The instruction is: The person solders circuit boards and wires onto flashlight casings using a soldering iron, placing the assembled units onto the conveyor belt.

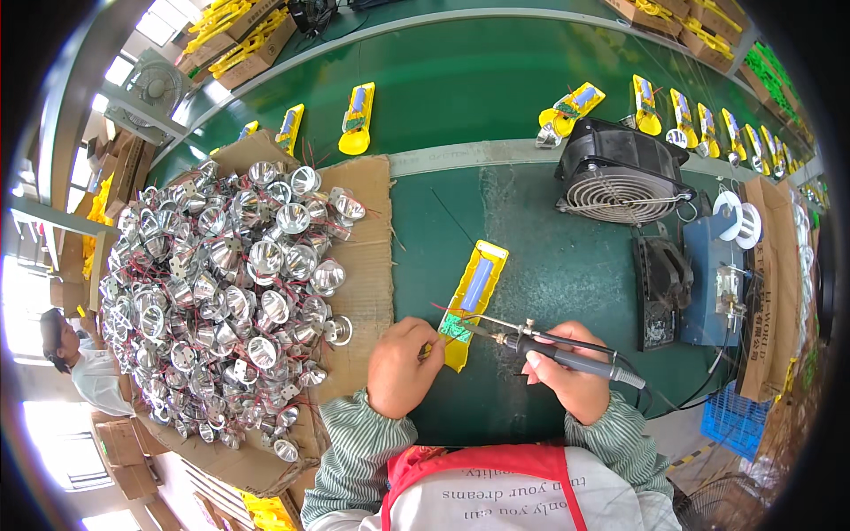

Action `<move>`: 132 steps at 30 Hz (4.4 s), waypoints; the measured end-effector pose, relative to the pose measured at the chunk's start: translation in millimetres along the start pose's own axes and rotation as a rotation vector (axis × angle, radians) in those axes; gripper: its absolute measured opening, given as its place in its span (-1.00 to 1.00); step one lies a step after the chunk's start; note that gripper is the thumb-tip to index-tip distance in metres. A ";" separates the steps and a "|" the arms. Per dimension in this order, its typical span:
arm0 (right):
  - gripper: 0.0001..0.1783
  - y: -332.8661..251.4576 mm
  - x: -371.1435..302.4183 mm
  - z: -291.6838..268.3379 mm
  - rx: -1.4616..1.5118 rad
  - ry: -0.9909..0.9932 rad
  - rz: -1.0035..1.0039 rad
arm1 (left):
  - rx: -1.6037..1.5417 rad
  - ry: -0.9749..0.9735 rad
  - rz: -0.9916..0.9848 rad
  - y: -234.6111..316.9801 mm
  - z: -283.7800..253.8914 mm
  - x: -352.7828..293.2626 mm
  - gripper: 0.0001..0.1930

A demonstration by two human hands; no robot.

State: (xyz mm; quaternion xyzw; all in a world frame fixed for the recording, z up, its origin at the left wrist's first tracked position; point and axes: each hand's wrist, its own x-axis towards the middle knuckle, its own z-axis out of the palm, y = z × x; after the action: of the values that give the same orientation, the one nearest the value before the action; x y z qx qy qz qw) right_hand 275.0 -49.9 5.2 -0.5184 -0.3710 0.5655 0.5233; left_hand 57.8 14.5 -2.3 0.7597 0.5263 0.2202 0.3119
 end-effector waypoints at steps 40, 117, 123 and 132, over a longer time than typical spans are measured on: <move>-0.79 -7.3 -16.6 -12.5 0.019 -0.006 0.025 | 0.019 0.144 -0.071 13.5 5.3 -9.8 -0.90; -0.82 -9.5 -21.6 -39.1 -0.046 0.314 -0.061 | 0.647 0.307 0.160 -0.9 18.8 125.1 -0.36; -0.83 -9.8 -35.2 -32.2 -0.058 0.232 -0.134 | 0.546 -0.011 0.156 31.8 24.3 -0.8 -0.40; -0.82 -12.2 -54.8 -26.7 -0.088 0.205 -0.096 | 0.925 0.095 0.043 -3.0 -16.3 -75.5 -0.82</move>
State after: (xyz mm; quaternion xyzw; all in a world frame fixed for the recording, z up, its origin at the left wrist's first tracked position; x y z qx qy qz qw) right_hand 298.9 -104.5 22.7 -0.5778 -0.3642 0.4669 0.5617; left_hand 18.6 -51.5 6.6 0.8189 0.5670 0.0036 -0.0888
